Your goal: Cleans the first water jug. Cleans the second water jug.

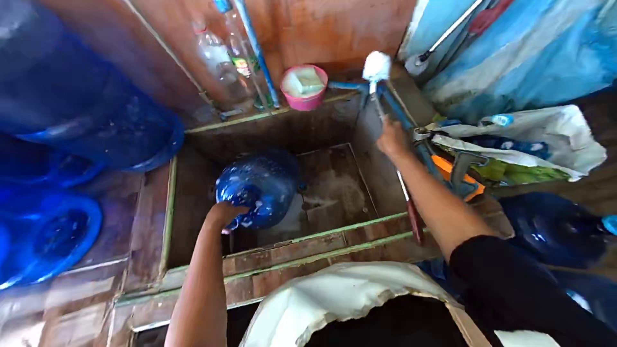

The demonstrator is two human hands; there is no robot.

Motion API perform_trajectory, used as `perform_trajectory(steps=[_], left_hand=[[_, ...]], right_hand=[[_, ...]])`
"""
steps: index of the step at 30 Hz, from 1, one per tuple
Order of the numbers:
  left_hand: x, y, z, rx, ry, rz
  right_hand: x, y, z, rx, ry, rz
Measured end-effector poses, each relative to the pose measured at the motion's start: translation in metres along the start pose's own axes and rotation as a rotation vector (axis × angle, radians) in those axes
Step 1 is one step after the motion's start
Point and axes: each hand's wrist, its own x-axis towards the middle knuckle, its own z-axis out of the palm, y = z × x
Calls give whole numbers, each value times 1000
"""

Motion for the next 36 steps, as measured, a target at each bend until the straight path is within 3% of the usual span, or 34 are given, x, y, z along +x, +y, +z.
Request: perform_trajectory(steps=[5,10,15,18,20,23,26,28,33,36], left_hand=[[20,44,-21,69,225,239],[32,119,-42,219,253,433],[39,189,-46,388,205,799],[57,207,-42,415,133,1071],[69,208,-34,347,97,1142],[87,186,-7,-7,128,1114],[96,158,29,-661,163,1030],[88,152,49,-931,234,964],[75,174,62,-939,468,728],[94,173,57,-1035,414,767]], right_hand=[[31,15,35,-114,16,24],[8,27,49,-118,57,-25],[-8,-35,35,77,-48,-360],[-11,-91,46,421,-60,-598],[-9,-131,60,719,-120,-636],[0,-176,95,1025,-210,-614],[4,-199,124,1000,-217,-628],[3,-211,132,941,-209,-660],[-28,-220,130,917,-156,-496],[-43,-202,120,831,-116,-513]])
